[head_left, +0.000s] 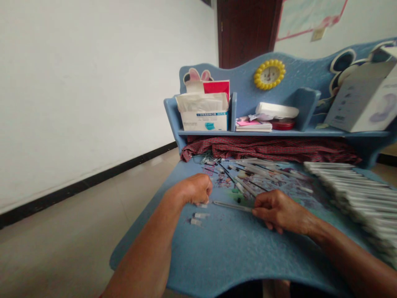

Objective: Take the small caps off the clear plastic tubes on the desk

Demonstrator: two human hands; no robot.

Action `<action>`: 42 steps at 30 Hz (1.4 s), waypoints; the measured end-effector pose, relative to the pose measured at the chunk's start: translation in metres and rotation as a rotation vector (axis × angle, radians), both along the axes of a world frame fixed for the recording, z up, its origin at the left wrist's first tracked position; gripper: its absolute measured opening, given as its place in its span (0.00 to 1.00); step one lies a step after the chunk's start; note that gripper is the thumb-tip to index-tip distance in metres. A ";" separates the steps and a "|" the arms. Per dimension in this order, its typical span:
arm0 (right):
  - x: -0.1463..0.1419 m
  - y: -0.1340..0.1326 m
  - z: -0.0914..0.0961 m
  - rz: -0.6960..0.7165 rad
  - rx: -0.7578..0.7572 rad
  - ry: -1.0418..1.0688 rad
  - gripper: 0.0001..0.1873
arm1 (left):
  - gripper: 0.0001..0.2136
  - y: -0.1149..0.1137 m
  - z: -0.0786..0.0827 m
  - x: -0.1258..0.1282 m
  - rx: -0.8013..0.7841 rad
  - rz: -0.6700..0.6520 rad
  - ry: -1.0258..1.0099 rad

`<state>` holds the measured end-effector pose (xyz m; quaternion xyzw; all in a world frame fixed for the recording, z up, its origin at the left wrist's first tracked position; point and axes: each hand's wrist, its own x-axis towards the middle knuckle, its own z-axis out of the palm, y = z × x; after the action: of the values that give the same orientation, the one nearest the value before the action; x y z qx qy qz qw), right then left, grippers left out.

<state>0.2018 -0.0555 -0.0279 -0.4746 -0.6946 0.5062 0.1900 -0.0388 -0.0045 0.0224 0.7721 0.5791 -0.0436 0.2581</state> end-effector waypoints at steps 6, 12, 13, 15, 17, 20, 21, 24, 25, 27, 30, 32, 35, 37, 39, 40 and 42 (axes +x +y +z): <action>-0.005 -0.001 0.000 0.000 0.000 -0.009 0.12 | 0.05 0.005 0.002 0.003 -0.013 -0.111 0.117; -0.005 0.001 0.002 -0.041 0.030 -0.011 0.10 | 0.06 0.010 -0.004 -0.006 -0.008 -0.127 0.004; -0.005 0.001 0.002 -0.050 0.035 -0.006 0.11 | 0.07 0.010 -0.005 -0.006 -0.041 -0.101 -0.004; -0.005 0.002 0.002 -0.066 0.046 -0.003 0.10 | 0.09 0.011 -0.007 -0.005 -0.089 -0.060 0.000; -0.006 0.002 0.000 -0.071 0.055 -0.008 0.10 | 0.10 0.011 -0.008 -0.003 -0.057 -0.075 0.025; -0.006 0.002 -0.003 -0.071 0.056 0.000 0.11 | 0.08 0.013 -0.007 -0.003 0.041 -0.140 0.029; -0.006 0.002 -0.003 -0.065 0.053 0.010 0.11 | 0.07 0.013 -0.006 -0.004 0.046 -0.147 0.002; -0.004 0.003 -0.002 -0.049 0.037 0.043 0.12 | 0.05 0.014 -0.002 -0.010 -0.048 -0.111 -0.164; -0.003 0.004 -0.002 -0.047 0.034 0.053 0.12 | 0.04 0.014 -0.001 -0.012 -0.089 -0.090 -0.240; -0.002 0.005 -0.001 -0.052 0.034 0.078 0.13 | 0.05 0.013 0.002 -0.017 -0.156 -0.064 -0.395; 0.000 0.007 -0.002 -0.070 0.034 0.150 0.13 | 0.07 0.012 0.007 -0.021 -0.180 -0.047 -0.583; -0.002 0.009 -0.004 -0.091 0.036 0.220 0.13 | 0.08 0.011 0.010 -0.022 -0.163 -0.016 -0.685; -0.007 0.011 -0.008 -0.140 0.043 0.332 0.14 | 0.09 0.011 0.010 -0.019 -0.113 0.035 -0.834; -0.012 0.012 -0.009 -0.175 0.046 0.392 0.15 | 0.09 0.011 0.009 -0.014 -0.099 0.062 -0.918; -0.016 0.011 -0.008 -0.199 0.062 0.426 0.16 | 0.09 0.011 0.007 -0.008 -0.118 0.087 -0.964; -0.017 0.011 -0.007 -0.206 0.080 0.436 0.16 | 0.10 0.011 0.006 -0.005 -0.122 0.116 -0.986; -0.018 0.012 -0.005 -0.224 0.112 0.438 0.17 | 0.11 0.012 0.005 0.000 -0.138 0.162 -1.018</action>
<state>0.1838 -0.0438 -0.0326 -0.4161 -0.6068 0.5336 0.4170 -0.0387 0.0071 0.0269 0.6295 0.4340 0.3195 0.5598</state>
